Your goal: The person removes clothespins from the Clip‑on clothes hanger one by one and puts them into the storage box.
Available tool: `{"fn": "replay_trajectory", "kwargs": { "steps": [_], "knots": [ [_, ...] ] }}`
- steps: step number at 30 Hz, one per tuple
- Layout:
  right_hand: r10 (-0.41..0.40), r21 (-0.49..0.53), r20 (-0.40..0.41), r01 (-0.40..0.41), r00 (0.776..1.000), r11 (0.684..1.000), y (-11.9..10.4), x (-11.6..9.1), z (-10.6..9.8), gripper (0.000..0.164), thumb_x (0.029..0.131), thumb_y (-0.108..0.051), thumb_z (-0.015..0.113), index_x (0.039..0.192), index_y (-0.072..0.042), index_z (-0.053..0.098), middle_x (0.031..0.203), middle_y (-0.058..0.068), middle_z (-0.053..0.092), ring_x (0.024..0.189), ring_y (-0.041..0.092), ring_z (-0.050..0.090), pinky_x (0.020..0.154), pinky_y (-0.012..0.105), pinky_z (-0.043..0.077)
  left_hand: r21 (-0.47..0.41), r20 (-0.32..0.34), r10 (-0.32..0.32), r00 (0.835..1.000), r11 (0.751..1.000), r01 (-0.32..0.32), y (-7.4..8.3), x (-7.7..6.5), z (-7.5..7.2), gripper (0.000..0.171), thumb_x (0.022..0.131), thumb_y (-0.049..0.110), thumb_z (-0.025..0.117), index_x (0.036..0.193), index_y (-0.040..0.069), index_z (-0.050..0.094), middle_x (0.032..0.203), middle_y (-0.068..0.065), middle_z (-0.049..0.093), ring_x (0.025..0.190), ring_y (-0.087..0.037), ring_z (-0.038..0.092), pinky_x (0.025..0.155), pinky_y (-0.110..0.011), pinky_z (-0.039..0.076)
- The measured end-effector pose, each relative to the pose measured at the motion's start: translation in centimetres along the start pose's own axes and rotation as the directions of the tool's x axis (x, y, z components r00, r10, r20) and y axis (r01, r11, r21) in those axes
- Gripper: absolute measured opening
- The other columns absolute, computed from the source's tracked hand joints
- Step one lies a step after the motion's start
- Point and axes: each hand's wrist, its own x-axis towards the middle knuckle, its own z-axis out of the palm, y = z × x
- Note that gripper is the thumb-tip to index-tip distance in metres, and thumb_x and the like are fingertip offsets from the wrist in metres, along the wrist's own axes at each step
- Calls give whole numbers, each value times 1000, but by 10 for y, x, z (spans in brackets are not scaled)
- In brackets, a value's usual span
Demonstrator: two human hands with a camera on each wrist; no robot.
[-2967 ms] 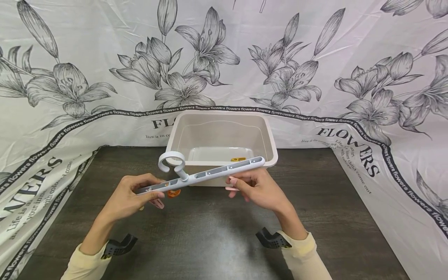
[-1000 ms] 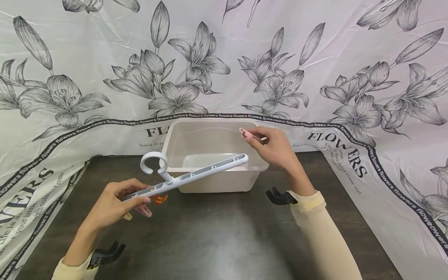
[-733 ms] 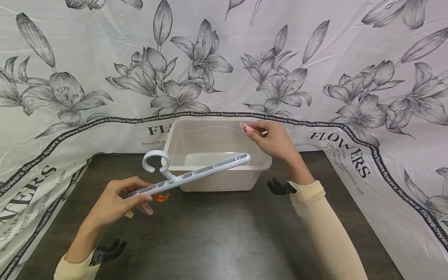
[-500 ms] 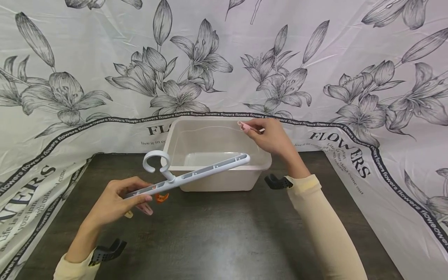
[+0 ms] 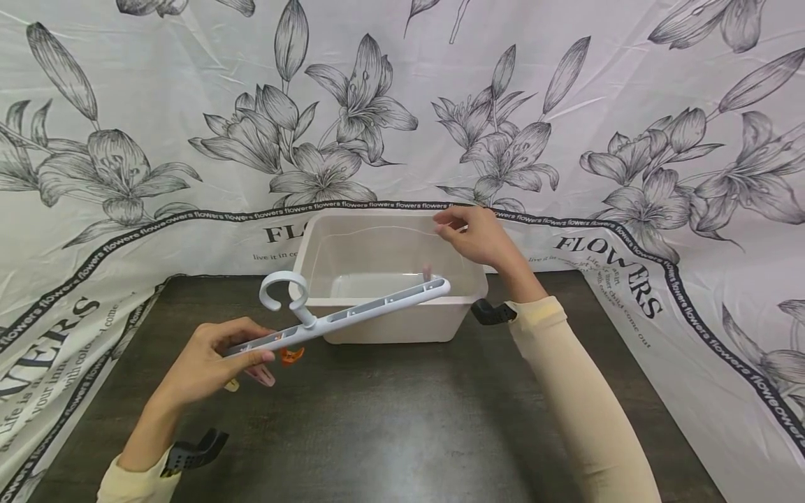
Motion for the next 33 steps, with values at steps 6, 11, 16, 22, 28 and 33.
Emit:
{"fn": "replay_trajectory", "kwargs": {
  "steps": [6, 11, 16, 22, 28, 33],
  "knots": [
    [15, 13, 41, -16, 999, 1000, 0, -2, 2, 43, 105, -43, 57, 139, -18, 64, 130, 14, 68, 119, 37, 68, 99, 53, 55, -8, -9, 6, 1000, 1000, -6, -2, -2, 1, 23, 93, 8, 75, 116, 7, 71, 89, -9, 79, 62, -28, 75, 37, -29, 48],
    [-10, 23, 42, 9, 999, 1000, -1, -7, 4, 44, 105, -46, 56, 140, -20, 63, 134, 14, 67, 121, 38, 67, 99, 53, 56, -32, -8, 15, 1000, 999, -15, -3, -3, 3, 24, 92, 5, 75, 116, 4, 70, 87, -10, 78, 62, -30, 75, 45, -39, 56],
    [-28, 55, 33, 26, 999, 998, -3, -15, 3, 44, 105, -46, 56, 141, -21, 62, 136, 14, 66, 119, 37, 69, 98, 52, 57, -26, -15, 10, 1000, 1000, -11, -2, -4, 3, 23, 92, 5, 75, 115, 5, 70, 85, -9, 78, 62, -29, 75, 39, -34, 51],
    [-97, 84, -1, 97, 995, 992, -2, -29, 2, 40, 106, -37, 57, 140, -15, 63, 136, 14, 66, 120, 33, 68, 100, 51, 56, -24, -14, 1, 1000, 1000, -1, -2, -4, 3, 24, 92, 6, 76, 115, 5, 71, 85, -9, 78, 61, -30, 75, 38, -33, 50],
    [-106, 103, -17, 107, 994, 989, -2, -43, 3, 39, 106, -35, 59, 140, -17, 63, 139, 6, 65, 126, 25, 63, 106, 47, 54, -38, -7, -3, 1000, 999, 2, -1, -2, 3, 24, 91, 6, 76, 115, 5, 71, 89, -13, 78, 61, -31, 75, 50, -42, 60],
    [-130, 131, -28, 133, 991, 982, -5, -57, 2, 40, 106, -31, 59, 143, -16, 59, 142, 5, 64, 126, 25, 63, 107, 48, 51, -48, 4, -13, 1000, 999, 13, 1, 1, 3, 24, 91, 7, 77, 114, 5, 71, 93, -17, 77, 61, -32, 74, 58, -46, 62]
  ]
}}
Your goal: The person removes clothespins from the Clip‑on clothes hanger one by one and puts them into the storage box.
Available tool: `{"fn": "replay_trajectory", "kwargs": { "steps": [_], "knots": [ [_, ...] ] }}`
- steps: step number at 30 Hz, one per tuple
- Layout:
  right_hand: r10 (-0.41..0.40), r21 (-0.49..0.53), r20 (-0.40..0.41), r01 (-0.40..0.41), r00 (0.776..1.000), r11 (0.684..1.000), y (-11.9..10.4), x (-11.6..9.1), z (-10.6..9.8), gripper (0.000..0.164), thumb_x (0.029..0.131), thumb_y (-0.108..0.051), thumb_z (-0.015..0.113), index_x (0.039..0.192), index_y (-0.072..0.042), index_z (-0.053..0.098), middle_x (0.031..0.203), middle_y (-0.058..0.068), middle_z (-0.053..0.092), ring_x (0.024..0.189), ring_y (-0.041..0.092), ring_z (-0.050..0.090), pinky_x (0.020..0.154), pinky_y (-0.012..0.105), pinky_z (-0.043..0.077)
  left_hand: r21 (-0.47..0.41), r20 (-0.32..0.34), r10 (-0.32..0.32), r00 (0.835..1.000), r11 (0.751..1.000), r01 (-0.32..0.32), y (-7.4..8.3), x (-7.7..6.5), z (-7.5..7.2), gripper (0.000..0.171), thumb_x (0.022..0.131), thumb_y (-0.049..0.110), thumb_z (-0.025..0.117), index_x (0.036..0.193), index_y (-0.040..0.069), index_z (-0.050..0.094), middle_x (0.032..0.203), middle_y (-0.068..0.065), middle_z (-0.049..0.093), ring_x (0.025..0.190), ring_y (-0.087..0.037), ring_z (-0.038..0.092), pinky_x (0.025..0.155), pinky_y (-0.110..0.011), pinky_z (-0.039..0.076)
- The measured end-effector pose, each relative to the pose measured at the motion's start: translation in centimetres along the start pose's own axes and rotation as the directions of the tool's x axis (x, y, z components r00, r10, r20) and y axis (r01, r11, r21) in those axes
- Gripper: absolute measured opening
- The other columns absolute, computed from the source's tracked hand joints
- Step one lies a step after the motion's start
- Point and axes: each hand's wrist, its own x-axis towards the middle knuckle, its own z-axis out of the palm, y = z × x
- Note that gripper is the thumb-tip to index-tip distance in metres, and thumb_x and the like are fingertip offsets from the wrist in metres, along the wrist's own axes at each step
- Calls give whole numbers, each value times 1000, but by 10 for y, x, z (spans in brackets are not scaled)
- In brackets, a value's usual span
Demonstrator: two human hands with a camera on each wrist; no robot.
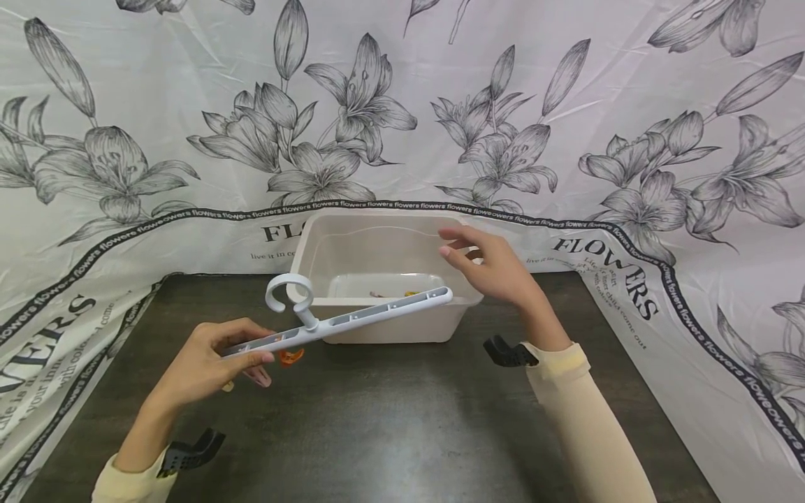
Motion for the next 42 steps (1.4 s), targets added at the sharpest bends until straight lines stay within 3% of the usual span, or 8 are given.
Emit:
{"fn": "replay_trajectory", "kwargs": {
  "steps": [14, 27, 35, 42],
  "knots": [
    [-163, -19, 15, 163, 987, 986, -22, -30, 13, 48, 102, -21, 67, 148, -20, 54, 143, -2, 63, 119, 14, 67, 98, 32, 56, 59, 9, -4, 1000, 998, 3, 3, 4, 6, 21, 91, 12, 78, 111, 11, 73, 91, -12, 78, 60, -29, 73, 56, -43, 62],
    [-245, -33, 62, 247, 968, 968, -39, -48, 34, 55, 98, -20, 72, 149, -21, 52, 144, -4, 62, 122, 16, 66, 96, 37, 58, 126, 15, 7, 1000, 992, -9, 12, 12, 15, 20, 88, 19, 82, 107, 17, 75, 86, -6, 77, 57, -26, 72, 55, -39, 62],
    [-232, -90, 74, 239, 970, 967, -47, -56, 44, 56, 96, -25, 75, 147, -20, 54, 140, -3, 64, 118, 18, 66, 91, 43, 56, 264, 30, 23, 999, 964, -30, 24, 21, 23, 17, 88, 23, 83, 103, 25, 75, 82, 5, 75, 55, -12, 68, 51, -30, 56],
    [-253, -119, 115, 266, 961, 957, -51, -60, 56, 53, 95, -28, 76, 144, -21, 57, 135, -3, 66, 114, 16, 68, 94, 40, 57, 324, 43, 48, 998, 944, -60, 29, 27, 27, 15, 88, 23, 83, 101, 26, 75, 72, 10, 71, 56, -12, 66, 50, -26, 53]
  ]
}}
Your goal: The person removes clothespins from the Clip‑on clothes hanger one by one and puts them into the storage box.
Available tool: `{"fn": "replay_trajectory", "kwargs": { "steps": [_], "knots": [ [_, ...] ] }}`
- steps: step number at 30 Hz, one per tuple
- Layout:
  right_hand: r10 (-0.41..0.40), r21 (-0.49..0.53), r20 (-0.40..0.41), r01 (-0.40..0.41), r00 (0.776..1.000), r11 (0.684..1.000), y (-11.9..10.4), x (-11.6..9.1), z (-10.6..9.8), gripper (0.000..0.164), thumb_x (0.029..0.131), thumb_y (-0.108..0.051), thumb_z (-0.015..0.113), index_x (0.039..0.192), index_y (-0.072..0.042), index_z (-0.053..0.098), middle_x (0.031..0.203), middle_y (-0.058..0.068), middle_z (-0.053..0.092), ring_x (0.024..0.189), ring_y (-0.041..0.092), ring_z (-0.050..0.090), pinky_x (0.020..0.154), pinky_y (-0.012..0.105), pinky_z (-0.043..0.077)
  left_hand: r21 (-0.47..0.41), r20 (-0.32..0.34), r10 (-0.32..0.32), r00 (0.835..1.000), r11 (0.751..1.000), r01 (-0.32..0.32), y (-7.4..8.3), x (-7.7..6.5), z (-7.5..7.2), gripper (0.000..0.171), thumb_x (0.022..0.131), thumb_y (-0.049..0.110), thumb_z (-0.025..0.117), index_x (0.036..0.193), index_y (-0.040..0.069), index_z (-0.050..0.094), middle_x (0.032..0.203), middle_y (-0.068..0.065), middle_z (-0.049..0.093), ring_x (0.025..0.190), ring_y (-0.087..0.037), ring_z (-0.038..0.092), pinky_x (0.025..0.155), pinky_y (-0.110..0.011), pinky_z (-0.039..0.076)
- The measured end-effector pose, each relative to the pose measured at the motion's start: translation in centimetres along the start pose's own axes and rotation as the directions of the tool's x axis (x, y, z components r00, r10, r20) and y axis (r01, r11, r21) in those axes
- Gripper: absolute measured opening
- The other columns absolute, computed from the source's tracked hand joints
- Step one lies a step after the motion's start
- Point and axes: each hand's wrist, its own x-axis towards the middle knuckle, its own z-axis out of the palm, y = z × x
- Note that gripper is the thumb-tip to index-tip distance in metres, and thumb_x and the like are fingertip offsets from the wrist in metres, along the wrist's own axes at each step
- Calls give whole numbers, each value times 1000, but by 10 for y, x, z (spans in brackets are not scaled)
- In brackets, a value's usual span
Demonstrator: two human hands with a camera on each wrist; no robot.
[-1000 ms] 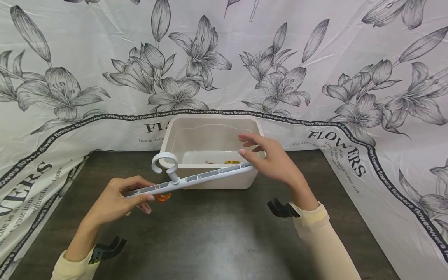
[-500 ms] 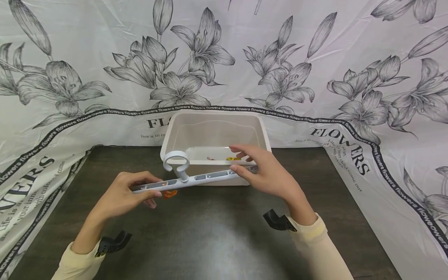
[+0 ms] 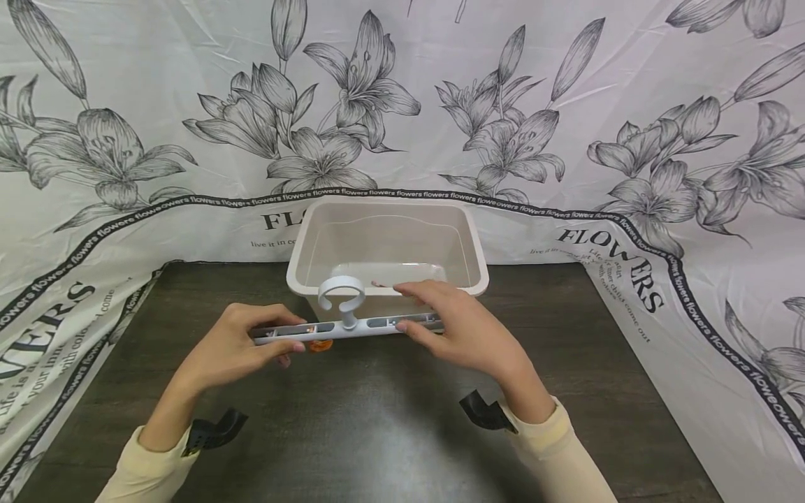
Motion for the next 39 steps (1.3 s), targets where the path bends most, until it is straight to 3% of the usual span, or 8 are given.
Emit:
{"fn": "replay_trajectory", "kwargs": {
  "steps": [8, 11, 15, 23, 29, 33, 39],
  "knots": [
    [15, -100, 40, -11, 999, 995, -2, -1, 11, 45, 93, -38, 76, 134, -21, 66, 122, -6, 74, 112, 10, 71, 94, 38, 58, 53, -7, 39, 999, 998, -38, 6, 7, 6, 16, 87, 26, 84, 99, 29, 75, 66, 7, 68, 55, -5, 59, 50, -23, 48],
    [-9, -138, 34, 13, 999, 990, 1, -3, 17, 38, 93, -38, 77, 126, -22, 71, 115, -11, 76, 94, 3, 70, 83, 33, 59, 73, -5, 42, 999, 997, -41, 8, 8, 10, 18, 86, 25, 85, 99, 30, 74, 67, 9, 68, 55, -4, 58, 51, -23, 48],
    [-22, -161, 20, 25, 1000, 987, 4, -8, 25, 27, 93, -39, 77, 116, -27, 74, 98, -19, 74, 70, -4, 55, 67, 24, 51, 120, -7, 55, 998, 991, -53, 11, 7, 16, 20, 83, 27, 87, 99, 29, 75, 73, 16, 68, 58, -1, 57, 53, -22, 48],
    [6, -110, -37, -10, 999, 994, 12, -17, 31, 21, 91, -41, 78, 110, -32, 74, 86, -23, 68, 62, -6, 49, 59, 18, 43, 286, -62, 105, 993, 955, -83, 20, 4, 21, 24, 81, 33, 88, 101, 30, 75, 84, 20, 65, 67, 1, 51, 60, -20, 47],
    [38, -103, -67, -45, 997, 994, 18, -22, 26, 20, 88, -43, 80, 106, -36, 74, 85, -25, 68, 62, -5, 50, 59, 19, 44, 372, -103, 172, 980, 920, -123, 26, 5, 19, 26, 82, 35, 87, 104, 27, 76, 100, 14, 67, 88, -1, 54, 73, -26, 54],
    [41, -98, -90, -49, 995, 994, 23, -23, 19, 20, 86, -41, 83, 104, -36, 74, 85, -25, 67, 65, -3, 52, 61, 21, 46, 360, -165, 230, 959, 919, -158, 22, 8, 12, 29, 81, 28, 89, 106, 25, 75, 102, 13, 69, 96, -4, 53, 80, -29, 52],
    [63, -67, -117, -71, 991, 995, 30, -25, 11, 24, 84, -37, 86, 104, -34, 75, 92, -22, 72, 73, -1, 59, 66, 24, 51, 202, -228, 245, 942, 959, -201, 13, 8, 2, 46, 80, 17, 90, 121, 25, 71, 114, 8, 68, 110, -8, 60, 96, -24, 49]
  ]
}}
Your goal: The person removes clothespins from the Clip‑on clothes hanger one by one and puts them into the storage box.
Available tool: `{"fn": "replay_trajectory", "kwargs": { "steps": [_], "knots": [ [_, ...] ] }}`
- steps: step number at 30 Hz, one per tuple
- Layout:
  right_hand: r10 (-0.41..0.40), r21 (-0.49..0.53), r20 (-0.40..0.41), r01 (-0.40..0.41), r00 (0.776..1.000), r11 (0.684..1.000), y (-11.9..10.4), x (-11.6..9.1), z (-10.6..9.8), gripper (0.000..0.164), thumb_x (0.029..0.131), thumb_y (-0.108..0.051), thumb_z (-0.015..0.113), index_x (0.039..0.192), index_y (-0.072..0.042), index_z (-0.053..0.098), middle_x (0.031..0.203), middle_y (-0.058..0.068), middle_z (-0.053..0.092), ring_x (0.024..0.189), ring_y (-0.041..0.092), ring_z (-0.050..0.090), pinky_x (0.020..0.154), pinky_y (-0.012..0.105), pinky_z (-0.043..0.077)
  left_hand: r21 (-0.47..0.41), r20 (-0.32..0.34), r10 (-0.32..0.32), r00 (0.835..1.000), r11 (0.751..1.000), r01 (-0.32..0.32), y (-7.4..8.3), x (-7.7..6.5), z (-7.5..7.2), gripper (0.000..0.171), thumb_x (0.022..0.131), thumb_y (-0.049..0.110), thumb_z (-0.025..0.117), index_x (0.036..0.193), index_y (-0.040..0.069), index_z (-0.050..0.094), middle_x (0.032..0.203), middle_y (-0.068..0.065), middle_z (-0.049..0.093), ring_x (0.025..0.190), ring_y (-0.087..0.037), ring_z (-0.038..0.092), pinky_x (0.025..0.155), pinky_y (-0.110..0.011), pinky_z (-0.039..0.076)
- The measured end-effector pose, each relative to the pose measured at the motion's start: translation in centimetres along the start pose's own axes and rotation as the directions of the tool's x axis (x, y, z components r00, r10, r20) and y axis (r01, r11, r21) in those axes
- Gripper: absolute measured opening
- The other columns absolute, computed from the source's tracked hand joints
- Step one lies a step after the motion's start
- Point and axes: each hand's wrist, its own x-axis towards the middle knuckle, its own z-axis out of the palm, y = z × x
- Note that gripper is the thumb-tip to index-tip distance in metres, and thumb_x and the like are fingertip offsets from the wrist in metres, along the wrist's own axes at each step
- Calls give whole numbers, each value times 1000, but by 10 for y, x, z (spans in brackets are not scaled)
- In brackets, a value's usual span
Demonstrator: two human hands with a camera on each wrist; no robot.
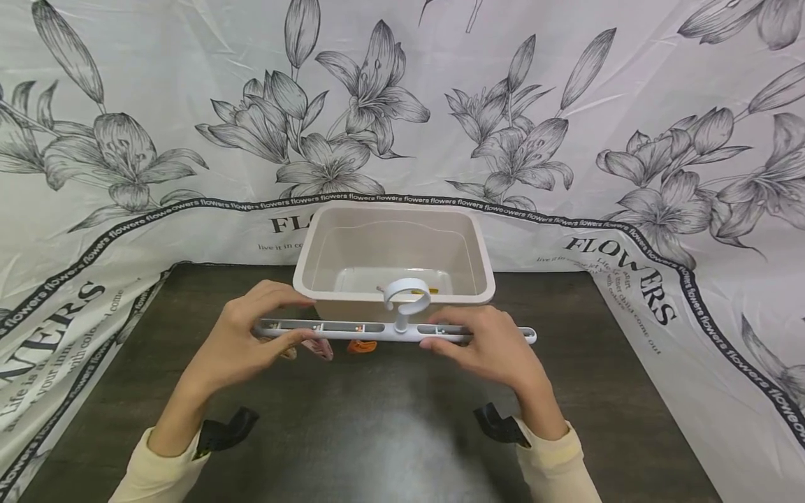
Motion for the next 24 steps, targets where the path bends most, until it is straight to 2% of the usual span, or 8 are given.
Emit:
{"fn": "replay_trajectory", "kwargs": {
  "steps": [3, 5, 9, 12, 16, 20, 24],
  "knots": [
    [23, 14, -5, -23, 1000, 1000, 4, -2, -2, 24, 83, -36, 86, 105, -34, 76, 95, -21, 74, 76, -1, 61, 67, 25, 52, -81, -13, -29, 1000, 996, 27, -4, -2, -1, 54, 80, 13, 89, 128, 24, 68, 118, 7, 69, 107, -9, 63, 91, -23, 53],
    [27, 32, -9, -27, 1000, 999, 6, -4, -4, 24, 83, -34, 87, 104, -34, 76, 95, -20, 74, 77, -1, 62, 68, 24, 52, -131, -8, -71, 997, 989, 70, -5, -4, -1, 57, 82, 12, 88, 132, 24, 65, 119, 7, 69, 104, -10, 65, 85, -26, 57],
    [8, 70, -29, -6, 1000, 998, 12, -6, -5, 26, 83, -29, 88, 105, -33, 77, 95, -19, 75, 78, -1, 64, 69, 20, 51, -293, 43, -151, 988, 943, 157, -7, -7, 0, 56, 86, 7, 83, 137, 18, 61, 122, -2, 67, 86, -15, 74, 72, -31, 63],
    [-8, 83, -45, 11, 999, 996, 16, -8, -7, 30, 81, -25, 89, 108, -33, 77, 95, -18, 76, 79, -2, 64, 71, 16, 50, -366, 78, -182, 980, 909, 198, -9, -8, 1, 53, 89, 5, 80, 137, 13, 60, 124, -7, 67, 85, -18, 74, 76, -30, 62],
    [6, 98, -54, 0, 999, 995, 20, -9, -11, 35, 80, -22, 90, 111, -34, 77, 95, -19, 76, 78, -2, 65, 73, 13, 49, -394, 99, -214, 972, 888, 236, -12, -9, 2, 51, 91, 5, 77, 137, 16, 60, 130, -6, 66, 108, -15, 67, 95, -23, 55],
    [38, 116, -49, -32, 998, 993, 24, -11, -14, 38, 80, -21, 90, 111, -38, 76, 95, -22, 75, 79, -1, 65, 73, 13, 49, -481, 154, -205, 967, 839, 255, -16, -9, 7, 50, 93, 3, 74, 139, 16, 59, 124, -9, 65, 104, -16, 67, 94, -26, 57],
    [40, 129, -50, -33, 998, 991, 27, -13, -14, 36, 80, -17, 89, 110, -34, 77, 94, -18, 75, 77, 0, 63, 73, 14, 48, -546, 210, -196, 958, 789, 281, -20, -12, 15, 47, 95, 3, 71, 139, 12, 57, 121, -16, 64, 99, -18, 68, 89, -29, 60]
  ]
}}
